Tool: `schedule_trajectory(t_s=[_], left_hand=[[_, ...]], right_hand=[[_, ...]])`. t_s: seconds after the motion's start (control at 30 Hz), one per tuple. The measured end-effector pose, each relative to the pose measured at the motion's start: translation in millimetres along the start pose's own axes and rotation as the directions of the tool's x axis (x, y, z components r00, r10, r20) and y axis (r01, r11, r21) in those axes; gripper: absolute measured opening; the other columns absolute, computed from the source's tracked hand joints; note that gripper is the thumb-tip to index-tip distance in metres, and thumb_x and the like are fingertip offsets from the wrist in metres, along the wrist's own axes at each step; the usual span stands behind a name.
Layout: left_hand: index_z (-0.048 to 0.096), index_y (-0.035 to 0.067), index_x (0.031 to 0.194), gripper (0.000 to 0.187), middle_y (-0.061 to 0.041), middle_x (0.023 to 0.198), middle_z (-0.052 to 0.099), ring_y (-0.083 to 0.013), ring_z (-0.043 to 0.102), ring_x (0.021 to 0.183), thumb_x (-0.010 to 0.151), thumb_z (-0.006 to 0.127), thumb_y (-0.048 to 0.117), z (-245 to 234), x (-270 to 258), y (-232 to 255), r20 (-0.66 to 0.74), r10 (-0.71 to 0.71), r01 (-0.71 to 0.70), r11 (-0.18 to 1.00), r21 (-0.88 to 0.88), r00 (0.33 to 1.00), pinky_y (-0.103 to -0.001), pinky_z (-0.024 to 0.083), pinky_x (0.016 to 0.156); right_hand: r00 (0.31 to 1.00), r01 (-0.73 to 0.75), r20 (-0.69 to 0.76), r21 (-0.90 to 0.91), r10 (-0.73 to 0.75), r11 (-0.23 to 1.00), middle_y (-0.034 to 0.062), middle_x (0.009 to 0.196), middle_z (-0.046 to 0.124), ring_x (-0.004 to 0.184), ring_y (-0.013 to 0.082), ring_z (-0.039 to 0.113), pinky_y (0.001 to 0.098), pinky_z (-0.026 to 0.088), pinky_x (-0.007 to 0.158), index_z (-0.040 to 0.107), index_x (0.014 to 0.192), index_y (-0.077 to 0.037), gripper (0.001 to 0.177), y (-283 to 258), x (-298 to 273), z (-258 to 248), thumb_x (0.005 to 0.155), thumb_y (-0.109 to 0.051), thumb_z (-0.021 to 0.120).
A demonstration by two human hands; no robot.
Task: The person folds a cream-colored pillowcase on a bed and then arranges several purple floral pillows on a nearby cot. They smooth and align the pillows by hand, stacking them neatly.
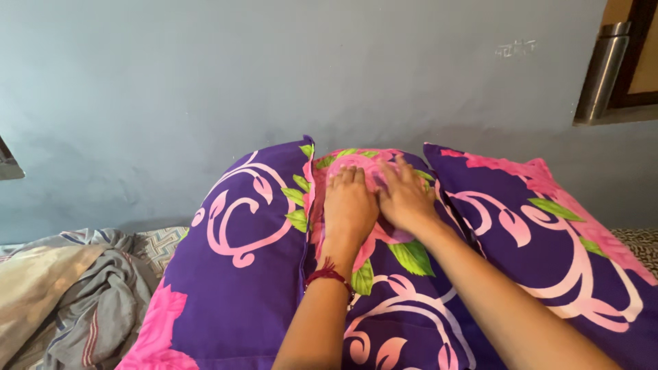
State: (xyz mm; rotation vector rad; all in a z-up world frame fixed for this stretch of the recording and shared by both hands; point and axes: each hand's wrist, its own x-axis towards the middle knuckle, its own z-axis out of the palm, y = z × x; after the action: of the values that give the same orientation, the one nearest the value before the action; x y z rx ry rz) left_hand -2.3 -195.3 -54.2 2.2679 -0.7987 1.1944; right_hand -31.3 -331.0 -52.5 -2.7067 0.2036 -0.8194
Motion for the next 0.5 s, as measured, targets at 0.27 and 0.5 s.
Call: schedule_trajectory(t_s=[0.27,0.5], left_hand=[[0.059,0.007,0.140,0.049,-0.014,0.148,0.056,-0.0332,0.047,0.140,0.098,0.048,0.030,9,-21,-7,0.097,-0.131,0.130,0.991,0.013,0.987,-0.054,0.032,0.116],[0.053,0.017,0.146,0.054,-0.009,0.155,0.046,-0.0339,0.039,0.144,0.096,0.046,0.039,-10,-21,0,0.198,-0.291,0.288,0.956,0.045,0.936,-0.057,0.032,0.111]], right_hand=[[0.993,0.010,0.121,-0.128,0.006,0.992,0.0044,0.167,0.023,0.156,0.0272,0.015,0.0765,0.012,0.114,0.037,0.154,-0.036,0.057,-20,-20,-12,0.099,-0.049,0.038],[0.985,-0.028,0.166,-0.122,0.048,0.992,0.0043,0.169,0.019,0.157,0.0290,0.012,0.0768,0.013,0.114,0.035,0.156,-0.038,0.062,-21,-23,-21,0.097,-0.056,0.039]])
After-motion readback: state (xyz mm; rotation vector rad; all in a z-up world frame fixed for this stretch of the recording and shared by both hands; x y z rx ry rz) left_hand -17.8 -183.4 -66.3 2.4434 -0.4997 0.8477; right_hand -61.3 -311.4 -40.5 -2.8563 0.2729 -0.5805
